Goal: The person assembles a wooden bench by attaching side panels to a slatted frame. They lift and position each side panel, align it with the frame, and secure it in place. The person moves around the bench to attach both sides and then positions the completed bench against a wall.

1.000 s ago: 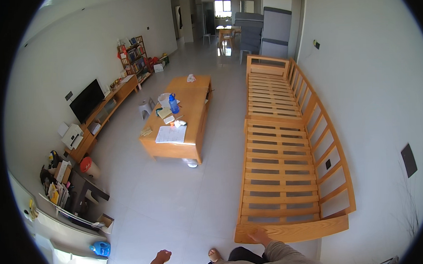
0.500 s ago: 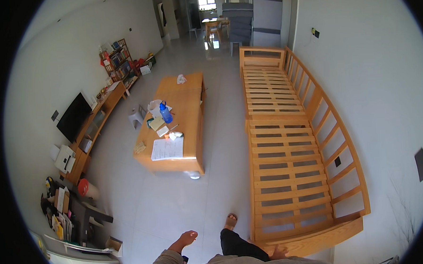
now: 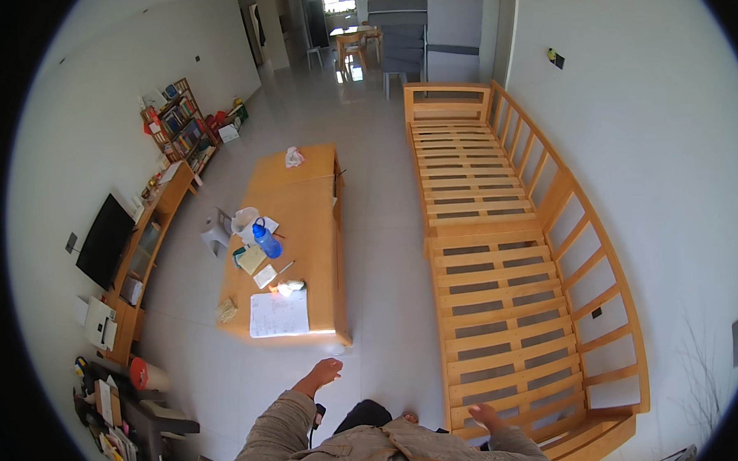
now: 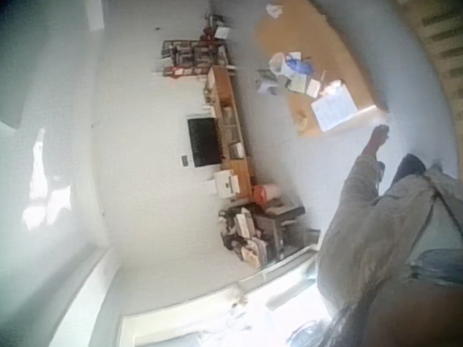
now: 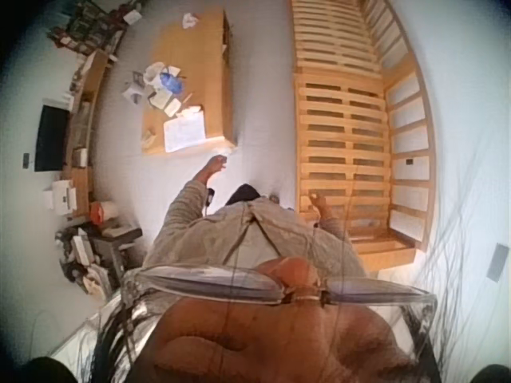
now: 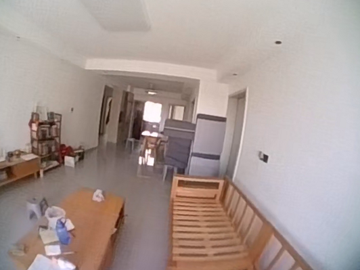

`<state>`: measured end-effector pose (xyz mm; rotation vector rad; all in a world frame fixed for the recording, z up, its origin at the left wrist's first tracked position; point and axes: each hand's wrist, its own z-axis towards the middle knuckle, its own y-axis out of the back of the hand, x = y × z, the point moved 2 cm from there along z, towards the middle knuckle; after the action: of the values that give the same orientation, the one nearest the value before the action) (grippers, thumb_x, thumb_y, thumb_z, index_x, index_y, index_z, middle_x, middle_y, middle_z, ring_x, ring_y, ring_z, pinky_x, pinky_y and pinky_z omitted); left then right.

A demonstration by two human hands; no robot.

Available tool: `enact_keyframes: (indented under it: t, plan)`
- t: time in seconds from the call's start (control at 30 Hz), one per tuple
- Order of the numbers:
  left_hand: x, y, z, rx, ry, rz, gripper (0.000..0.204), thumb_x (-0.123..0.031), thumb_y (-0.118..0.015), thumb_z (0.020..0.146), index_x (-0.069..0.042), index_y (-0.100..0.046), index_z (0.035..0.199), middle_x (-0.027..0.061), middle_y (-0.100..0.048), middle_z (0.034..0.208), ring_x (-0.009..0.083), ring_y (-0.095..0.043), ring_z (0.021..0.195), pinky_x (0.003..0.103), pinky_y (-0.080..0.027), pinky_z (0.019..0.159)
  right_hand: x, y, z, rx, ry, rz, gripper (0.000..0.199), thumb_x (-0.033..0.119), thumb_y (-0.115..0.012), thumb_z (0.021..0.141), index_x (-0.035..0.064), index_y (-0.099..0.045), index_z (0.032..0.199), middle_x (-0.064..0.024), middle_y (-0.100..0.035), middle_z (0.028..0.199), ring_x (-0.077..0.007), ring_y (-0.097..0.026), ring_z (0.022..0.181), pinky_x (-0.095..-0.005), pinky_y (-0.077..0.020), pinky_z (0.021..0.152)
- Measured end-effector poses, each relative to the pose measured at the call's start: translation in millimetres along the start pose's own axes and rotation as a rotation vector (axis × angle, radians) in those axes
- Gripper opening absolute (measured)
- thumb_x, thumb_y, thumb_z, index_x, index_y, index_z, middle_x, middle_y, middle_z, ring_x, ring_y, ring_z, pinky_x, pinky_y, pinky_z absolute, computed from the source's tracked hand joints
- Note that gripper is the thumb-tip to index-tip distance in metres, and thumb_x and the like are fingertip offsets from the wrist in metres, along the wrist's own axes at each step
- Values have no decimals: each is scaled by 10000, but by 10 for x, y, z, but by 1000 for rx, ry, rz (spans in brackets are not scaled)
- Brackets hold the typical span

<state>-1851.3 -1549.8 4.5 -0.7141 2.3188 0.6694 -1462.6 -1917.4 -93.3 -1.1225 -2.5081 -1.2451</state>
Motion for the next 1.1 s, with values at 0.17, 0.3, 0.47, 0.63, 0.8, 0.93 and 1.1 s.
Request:
enact_keyframes:
  t: [0.17, 0.3, 0.47, 0.63, 0.8, 0.93, 1.1]
  plan:
    - [-907, 593, 1152, 154, 12, -14, 324, -282, -576, 850, -68, -579, 1094, 61, -607, 1002, 188, -618, 851, 329, -490, 672, 1186, 1242, 1214, -230, 185, 255, 430, 420, -458, 844, 54, -599, 1020, -172, -616, 1019, -374, -546, 996, -434, -437, 847]
    - [-1684, 1195, 2298, 90, -171, -92, 315, -292, -577, 853, -55, -586, 1061, 67, -611, 958, 177, -601, 808, 320, -480, 655, 1233, 1783, 2082, -194, 75, 192, 470, 445, -430, 836, 54, -612, 1023, -187, -597, 1073, -388, -527, 1034, -442, -433, 854]
    - [-2914, 1849, 3356, 74, -183, -49, 289, -281, -557, 857, -42, -589, 1017, 70, -615, 936, 184, -605, 796, 320, -479, 643, 425, 1853, 2810, 69, -68, 172, 545, 546, -501, 779, 70, -667, 988, -178, -641, 997, -359, -595, 950, -408, -467, 827]
    - [-3473, 2438, 4519, 59, -160, -44, 306, -285, -558, 848, -25, -584, 1008, 79, -617, 929, 201, -617, 795, 329, -487, 620, 767, 2563, 3697, -23, -254, 187, 499, 535, -563, 772, 117, -662, 1026, -157, -660, 953, -312, -627, 905, -398, -482, 797]
    - [-4389, 2674, 5747, 178, -58, -102, 318, -275, -571, 846, -30, -580, 1048, 91, -607, 955, 212, -617, 825, 349, -498, 653, 699, 3054, 4979, 62, -141, 192, 514, 548, -572, 765, 116, -662, 1028, -159, -658, 967, -313, -617, 931, -402, -470, 812]
    - [-5479, 3190, 6326, 99, 41, -71, 366, -313, -566, 862, -42, -555, 1107, 111, -597, 1067, 243, -596, 931, 383, -494, 769, 1068, 4457, 6248, 71, -10, 266, 441, 477, -601, 750, 74, -685, 906, -156, -666, 891, -311, -629, 876, -419, -477, 768]
    - [-6473, 4210, 6973, -84, 14, -112, 249, -239, -596, 836, -35, -600, 978, 77, -611, 838, 177, -586, 729, 316, -480, 611, 1947, 6665, 7742, -442, -76, 254, 431, 416, -451, 800, 45, -663, 857, -209, -634, 867, -393, -597, 864, -472, -469, 743]
